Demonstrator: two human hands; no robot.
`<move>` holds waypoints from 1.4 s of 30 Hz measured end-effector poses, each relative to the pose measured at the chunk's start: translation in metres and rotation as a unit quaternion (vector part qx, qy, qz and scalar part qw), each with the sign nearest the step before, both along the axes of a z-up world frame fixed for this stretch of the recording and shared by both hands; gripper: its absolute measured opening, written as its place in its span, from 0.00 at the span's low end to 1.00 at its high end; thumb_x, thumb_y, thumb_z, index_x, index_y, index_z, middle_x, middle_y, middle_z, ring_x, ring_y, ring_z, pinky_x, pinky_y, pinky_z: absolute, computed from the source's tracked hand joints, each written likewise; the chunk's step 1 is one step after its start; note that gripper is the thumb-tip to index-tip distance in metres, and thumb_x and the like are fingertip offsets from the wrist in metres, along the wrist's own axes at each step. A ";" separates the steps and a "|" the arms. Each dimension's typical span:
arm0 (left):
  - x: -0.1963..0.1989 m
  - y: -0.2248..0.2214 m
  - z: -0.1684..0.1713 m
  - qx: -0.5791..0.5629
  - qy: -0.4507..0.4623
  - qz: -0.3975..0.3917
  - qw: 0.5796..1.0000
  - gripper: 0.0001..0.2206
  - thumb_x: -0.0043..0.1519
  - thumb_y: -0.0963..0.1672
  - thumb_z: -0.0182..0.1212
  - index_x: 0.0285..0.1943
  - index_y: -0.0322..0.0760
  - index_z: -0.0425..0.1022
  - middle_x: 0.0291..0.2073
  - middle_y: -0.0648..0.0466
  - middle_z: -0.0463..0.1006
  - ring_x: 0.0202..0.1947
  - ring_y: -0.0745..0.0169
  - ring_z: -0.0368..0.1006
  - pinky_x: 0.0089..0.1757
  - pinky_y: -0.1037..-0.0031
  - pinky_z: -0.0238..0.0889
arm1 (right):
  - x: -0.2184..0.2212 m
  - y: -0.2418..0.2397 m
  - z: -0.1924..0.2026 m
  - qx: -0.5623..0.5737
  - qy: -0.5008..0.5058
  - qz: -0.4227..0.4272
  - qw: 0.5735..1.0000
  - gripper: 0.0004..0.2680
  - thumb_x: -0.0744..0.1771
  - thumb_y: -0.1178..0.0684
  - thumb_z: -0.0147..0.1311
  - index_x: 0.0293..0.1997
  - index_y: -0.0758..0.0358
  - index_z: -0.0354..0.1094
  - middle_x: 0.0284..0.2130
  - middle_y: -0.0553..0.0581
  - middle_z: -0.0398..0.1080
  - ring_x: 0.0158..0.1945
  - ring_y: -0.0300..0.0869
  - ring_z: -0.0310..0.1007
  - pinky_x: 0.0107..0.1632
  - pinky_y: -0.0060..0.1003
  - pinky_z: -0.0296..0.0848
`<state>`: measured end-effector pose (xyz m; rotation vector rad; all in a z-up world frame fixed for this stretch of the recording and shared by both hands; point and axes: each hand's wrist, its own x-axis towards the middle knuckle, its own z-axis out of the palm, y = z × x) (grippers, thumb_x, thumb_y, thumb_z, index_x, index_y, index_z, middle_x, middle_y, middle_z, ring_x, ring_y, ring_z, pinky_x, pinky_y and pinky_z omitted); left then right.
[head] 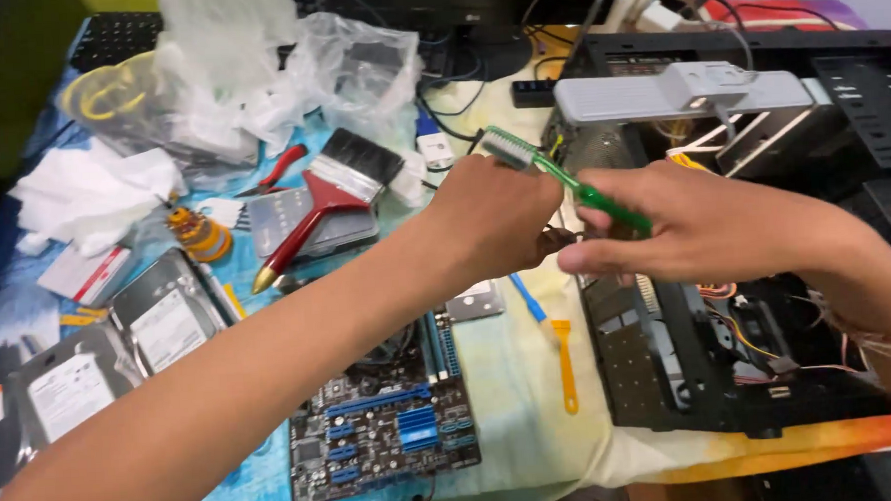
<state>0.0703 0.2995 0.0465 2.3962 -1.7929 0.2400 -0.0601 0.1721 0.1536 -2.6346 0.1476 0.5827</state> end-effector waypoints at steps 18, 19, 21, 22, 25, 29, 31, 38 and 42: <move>0.048 0.158 -0.031 0.012 0.309 0.018 0.951 0.12 0.65 0.44 0.59 0.53 0.34 0.69 0.33 0.45 0.79 0.38 0.38 0.80 0.37 0.53 0.74 | 0.089 0.051 -0.106 -0.079 0.007 0.061 0.995 0.20 0.69 0.35 0.50 0.49 0.65 0.59 0.44 0.71 0.78 0.40 0.65 0.81 0.43 0.56 0.76; 0.048 0.154 -0.031 0.013 0.309 0.016 0.951 0.12 0.65 0.44 0.59 0.53 0.34 0.69 0.33 0.45 0.79 0.38 0.38 0.80 0.37 0.53 0.74 | 0.087 0.053 -0.099 -0.079 0.007 0.058 0.995 0.20 0.69 0.35 0.50 0.49 0.65 0.59 0.44 0.71 0.78 0.40 0.65 0.81 0.43 0.56 0.76; 0.047 0.142 -0.032 0.025 0.297 0.007 0.955 0.09 0.66 0.44 0.57 0.49 0.33 0.72 0.29 0.46 0.79 0.34 0.42 0.80 0.35 0.57 0.74 | 0.081 0.054 -0.085 -0.102 -0.009 0.049 0.994 0.19 0.70 0.33 0.46 0.48 0.62 0.58 0.23 0.63 0.77 0.30 0.62 0.80 0.38 0.52 0.74; 0.047 0.136 -0.032 0.027 0.296 0.001 0.955 0.09 0.66 0.44 0.57 0.49 0.33 0.72 0.29 0.46 0.79 0.34 0.42 0.80 0.35 0.57 0.74 | 0.076 0.056 -0.076 -0.102 -0.009 0.043 0.994 0.19 0.70 0.33 0.46 0.48 0.62 0.58 0.23 0.63 0.77 0.30 0.62 0.80 0.38 0.52 0.74; 0.040 0.112 -0.034 0.035 0.297 -0.036 0.953 0.10 0.68 0.42 0.51 0.50 0.30 0.74 0.28 0.44 0.78 0.31 0.41 0.79 0.34 0.57 0.74 | 0.055 0.053 -0.052 -0.110 -0.030 0.047 0.992 0.12 0.71 0.41 0.42 0.45 0.60 0.61 0.15 0.57 0.74 0.22 0.55 0.79 0.33 0.46 0.74; 0.016 0.075 -0.018 0.008 0.294 -0.068 0.953 0.09 0.70 0.43 0.47 0.54 0.36 0.69 0.30 0.44 0.76 0.32 0.33 0.78 0.35 0.48 0.73 | 0.015 0.027 -0.019 -0.084 -0.141 0.038 0.986 0.10 0.70 0.44 0.45 0.34 0.57 0.63 0.17 0.62 0.73 0.26 0.61 0.78 0.34 0.49 0.74; 0.001 0.049 0.001 0.001 0.289 -0.104 0.952 0.08 0.70 0.43 0.48 0.55 0.38 0.67 0.31 0.45 0.76 0.33 0.34 0.79 0.36 0.48 0.73 | -0.004 0.003 0.001 -0.092 -0.169 0.026 0.981 0.09 0.69 0.45 0.49 0.31 0.53 0.64 0.17 0.57 0.73 0.26 0.54 0.79 0.34 0.44 0.76; -0.050 -0.063 0.023 -0.033 0.154 -0.219 0.963 0.08 0.70 0.46 0.52 0.42 0.39 0.64 0.31 0.47 0.75 0.25 0.34 0.70 0.21 0.48 0.57 | -0.061 -0.118 0.043 -0.173 0.164 -0.240 0.941 0.16 0.71 0.42 0.48 0.36 0.62 0.78 0.31 0.55 0.88 0.37 0.40 0.85 0.46 0.35 0.78; -0.074 -0.144 -0.001 -0.018 0.014 -0.247 0.969 0.06 0.65 0.44 0.48 0.38 0.39 0.68 0.25 0.48 0.77 0.20 0.32 0.72 0.22 0.48 0.63 | -0.077 -0.162 0.031 -0.063 0.147 -0.349 0.923 0.16 0.74 0.50 0.42 0.36 0.73 0.70 0.31 0.68 0.81 0.33 0.53 0.79 0.33 0.44 0.70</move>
